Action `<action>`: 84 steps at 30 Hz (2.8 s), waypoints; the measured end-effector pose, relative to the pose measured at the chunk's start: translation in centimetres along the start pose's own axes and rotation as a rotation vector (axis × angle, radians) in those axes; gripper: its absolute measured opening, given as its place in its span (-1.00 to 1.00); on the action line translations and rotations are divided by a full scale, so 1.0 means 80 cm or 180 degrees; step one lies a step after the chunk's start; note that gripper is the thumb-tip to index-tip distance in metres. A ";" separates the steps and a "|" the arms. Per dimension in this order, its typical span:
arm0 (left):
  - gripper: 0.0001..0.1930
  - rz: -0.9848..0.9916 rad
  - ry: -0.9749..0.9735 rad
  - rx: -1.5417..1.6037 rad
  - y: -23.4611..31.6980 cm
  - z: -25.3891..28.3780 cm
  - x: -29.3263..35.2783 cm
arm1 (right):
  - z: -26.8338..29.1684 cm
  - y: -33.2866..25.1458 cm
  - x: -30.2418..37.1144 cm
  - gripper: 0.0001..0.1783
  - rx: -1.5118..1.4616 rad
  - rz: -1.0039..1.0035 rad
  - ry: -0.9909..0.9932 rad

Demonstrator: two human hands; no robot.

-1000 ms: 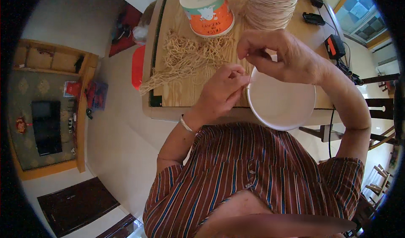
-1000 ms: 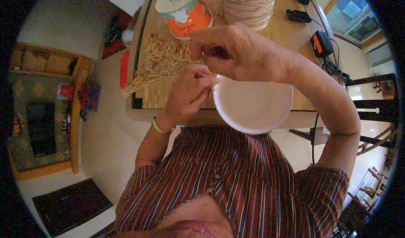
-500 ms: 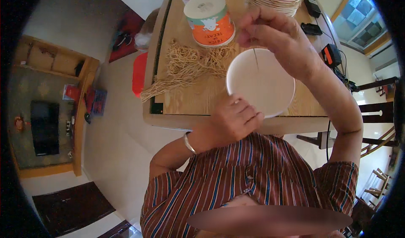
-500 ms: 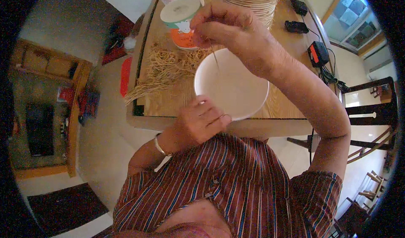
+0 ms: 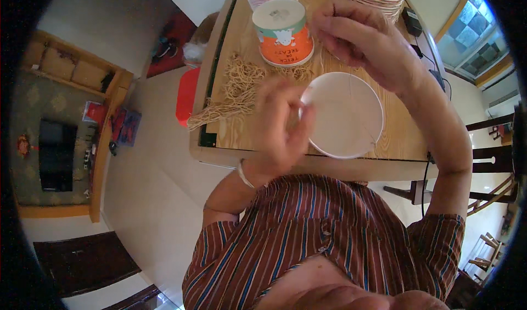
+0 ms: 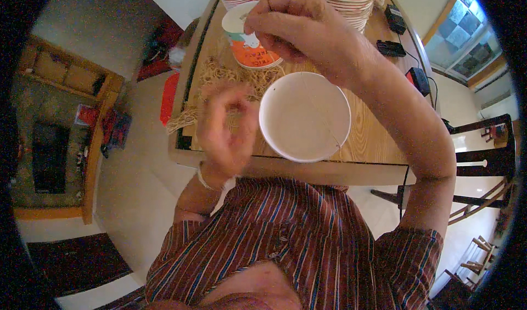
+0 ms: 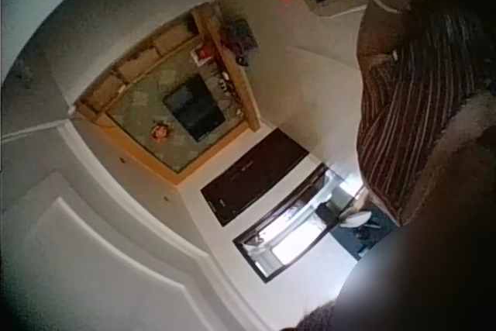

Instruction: Attaching string handles to paper buckets.

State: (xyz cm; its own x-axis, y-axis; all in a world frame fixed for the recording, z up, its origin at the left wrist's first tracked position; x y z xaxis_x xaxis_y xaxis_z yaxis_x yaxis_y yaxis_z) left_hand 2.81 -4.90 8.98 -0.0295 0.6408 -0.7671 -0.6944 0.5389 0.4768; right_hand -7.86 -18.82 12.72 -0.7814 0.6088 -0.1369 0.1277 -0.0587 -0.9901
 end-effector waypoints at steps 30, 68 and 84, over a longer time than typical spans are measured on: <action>-0.71 -0.0835 -0.1239 -0.1362 -0.038 -0.015 -0.036 | -0.012 0.024 0.052 -0.56 0.1942 0.0867 0.0756; -0.66 0.1793 -0.1203 0.1234 -0.074 -0.031 -0.014 | -0.031 0.095 0.060 -0.87 -0.0335 -0.0647 0.0323; -0.68 0.1743 -0.1417 0.1177 -0.074 -0.026 -0.020 | -0.028 0.102 0.059 -0.89 -0.0073 -0.0300 0.0536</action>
State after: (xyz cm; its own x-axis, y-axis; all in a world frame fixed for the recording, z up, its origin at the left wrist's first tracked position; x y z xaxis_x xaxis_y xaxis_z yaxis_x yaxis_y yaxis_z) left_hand 5.47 -10.20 6.50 0.0467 0.9833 -0.1762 -0.3785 0.1806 0.9078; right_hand -9.14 -14.63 4.08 -0.6776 0.7346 -0.0344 0.0741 0.0217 -0.9970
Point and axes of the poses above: each hand's wrist, its own x-axis away from the middle knuckle, its own z-axis out of the back of the hand, y = z × x, the point moved 6 cm from there along -x, towards the middle knuckle, and after that the axes turned 1 degree about -z, right-handed, at the moved point
